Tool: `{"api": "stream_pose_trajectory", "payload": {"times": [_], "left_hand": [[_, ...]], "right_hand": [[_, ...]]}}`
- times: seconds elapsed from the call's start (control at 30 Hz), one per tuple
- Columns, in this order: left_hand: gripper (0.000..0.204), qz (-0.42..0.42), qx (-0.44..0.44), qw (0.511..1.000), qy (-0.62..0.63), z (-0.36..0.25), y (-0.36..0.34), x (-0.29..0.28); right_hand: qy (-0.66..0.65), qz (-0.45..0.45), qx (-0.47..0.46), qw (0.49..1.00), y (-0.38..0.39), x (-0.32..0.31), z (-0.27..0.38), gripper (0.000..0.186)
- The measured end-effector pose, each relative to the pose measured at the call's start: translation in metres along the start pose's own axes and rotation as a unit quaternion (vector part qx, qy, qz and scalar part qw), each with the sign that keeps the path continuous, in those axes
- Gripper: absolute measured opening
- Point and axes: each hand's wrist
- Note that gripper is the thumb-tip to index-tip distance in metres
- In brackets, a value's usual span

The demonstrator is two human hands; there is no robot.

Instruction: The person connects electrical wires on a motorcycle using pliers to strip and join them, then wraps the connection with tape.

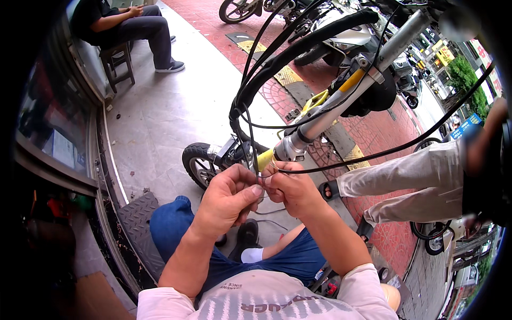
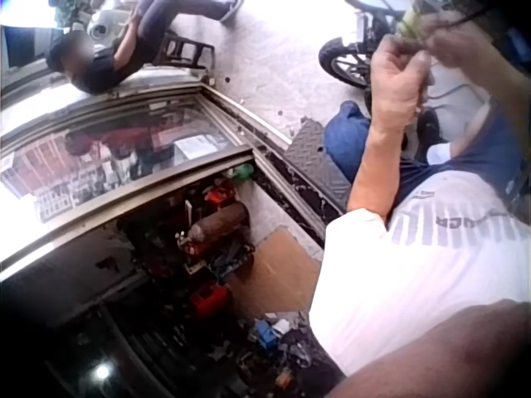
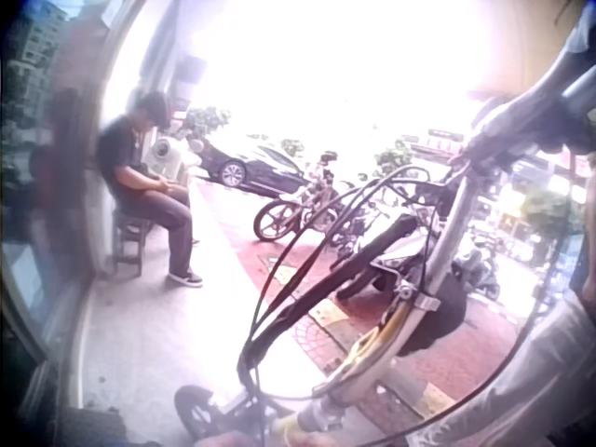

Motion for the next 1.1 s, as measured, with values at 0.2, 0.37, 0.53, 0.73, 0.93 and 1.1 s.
{"api": "stream_pose_trajectory", "payload": {"times": [0.2,0.37,0.53,0.73,0.93,1.1], "left_hand": [[0.019,0.014,0.003,1.0,0.015,0.001,0.001,-0.003],[0.02,0.027,-0.014,0.999,0.034,-0.001,0.0,-0.004],[0.018,0.046,-0.031,0.997,0.055,-0.001,0.004,-0.009],[0.016,0.024,-0.006,0.998,0.056,0.01,-0.002,-0.004],[0.016,0.0,0.006,0.999,0.039,0.011,-0.003,0.002],[0.018,-0.007,0.014,1.0,0.01,0.016,-0.004,0.002]], "right_hand": [[-0.141,-0.004,0.018,0.99,0.002,0.005,-0.006,0.005],[-0.173,-0.021,0.003,0.985,0.005,0.013,-0.003,0.004],[-0.242,-0.066,-0.126,0.96,0.007,-0.027,0.009,0.014],[0.354,-0.208,-0.171,0.896,0.018,-0.041,-0.022,0.019],[0.145,-0.039,-0.141,0.978,0.025,-0.012,-0.014,0.026],[0.187,-0.029,-0.162,0.968,0.023,0.003,-0.019,0.034]]}}
Point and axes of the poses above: each hand's wrist, its own y-axis away from the middle knuckle, its own x-axis out of the palm, z = x × y, and after that the axes turned 4 degrees about y, right-handed
